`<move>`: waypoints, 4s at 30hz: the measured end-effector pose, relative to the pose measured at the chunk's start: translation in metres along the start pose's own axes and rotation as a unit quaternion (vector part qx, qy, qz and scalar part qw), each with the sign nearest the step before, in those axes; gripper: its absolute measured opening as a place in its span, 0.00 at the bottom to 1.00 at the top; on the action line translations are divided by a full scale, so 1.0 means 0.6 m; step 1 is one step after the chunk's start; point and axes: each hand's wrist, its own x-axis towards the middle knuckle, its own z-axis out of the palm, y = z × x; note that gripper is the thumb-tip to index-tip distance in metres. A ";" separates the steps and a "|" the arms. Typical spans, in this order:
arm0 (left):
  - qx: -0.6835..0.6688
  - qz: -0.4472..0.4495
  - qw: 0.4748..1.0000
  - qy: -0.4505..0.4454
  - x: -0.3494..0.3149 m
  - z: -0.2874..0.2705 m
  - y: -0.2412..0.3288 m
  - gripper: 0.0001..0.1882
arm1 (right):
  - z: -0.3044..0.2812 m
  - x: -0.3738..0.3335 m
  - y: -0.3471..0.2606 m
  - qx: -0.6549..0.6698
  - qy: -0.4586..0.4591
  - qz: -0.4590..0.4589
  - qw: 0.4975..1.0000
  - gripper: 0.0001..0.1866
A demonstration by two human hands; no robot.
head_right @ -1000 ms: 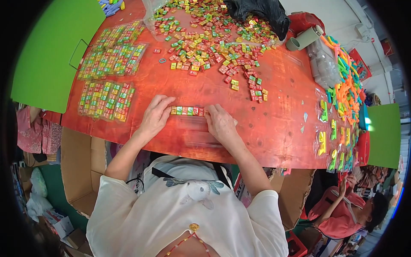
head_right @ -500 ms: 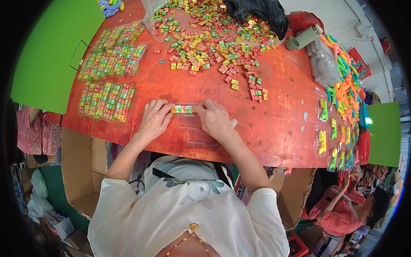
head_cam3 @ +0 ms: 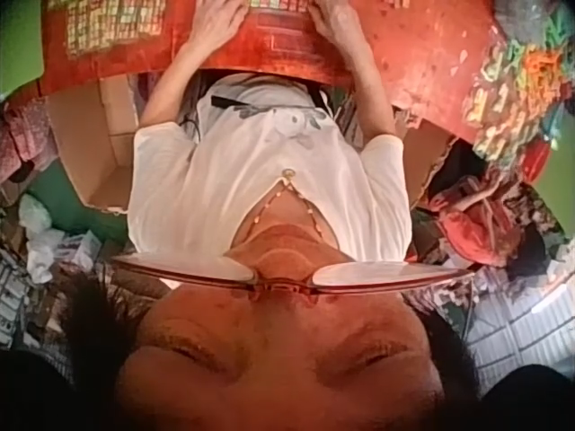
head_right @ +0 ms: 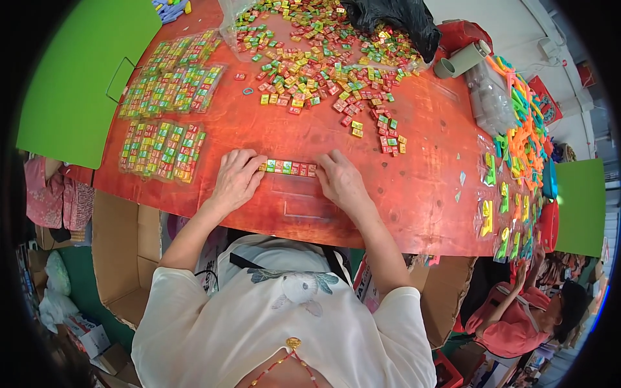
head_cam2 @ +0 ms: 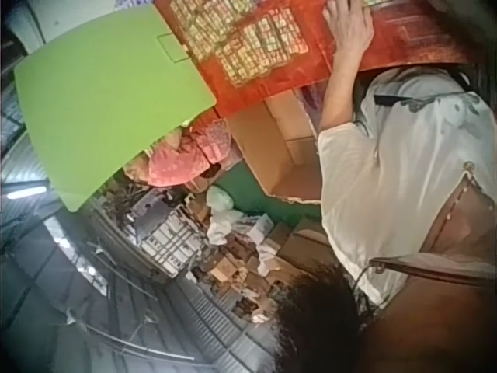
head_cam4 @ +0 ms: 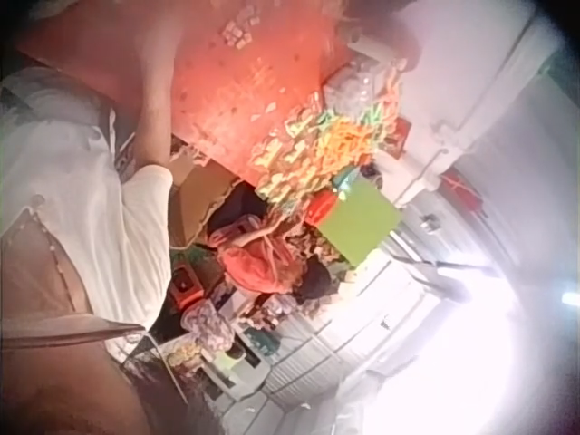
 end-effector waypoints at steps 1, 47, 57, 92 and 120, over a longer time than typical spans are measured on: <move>0.004 0.003 1.000 0.000 0.000 0.000 -0.001 0.16 | 0.004 -0.002 0.000 0.001 0.000 -0.001 1.000 0.13; 0.377 -0.293 0.879 -0.004 0.367 -0.128 -0.446 0.20 | 0.047 0.050 0.078 0.336 0.072 0.141 0.929 0.10; 0.456 -0.280 0.844 0.034 0.367 -0.142 -0.543 0.19 | 0.045 0.097 0.070 0.217 0.063 0.052 0.973 0.10; 0.035 -0.021 0.999 -0.033 0.172 0.036 -0.041 0.20 | 0.032 0.090 0.046 -0.180 0.130 -0.057 0.973 0.15; 0.044 -0.213 0.956 -0.196 0.161 0.008 -0.031 0.12 | 0.045 0.089 0.024 -0.177 0.133 -0.033 0.975 0.14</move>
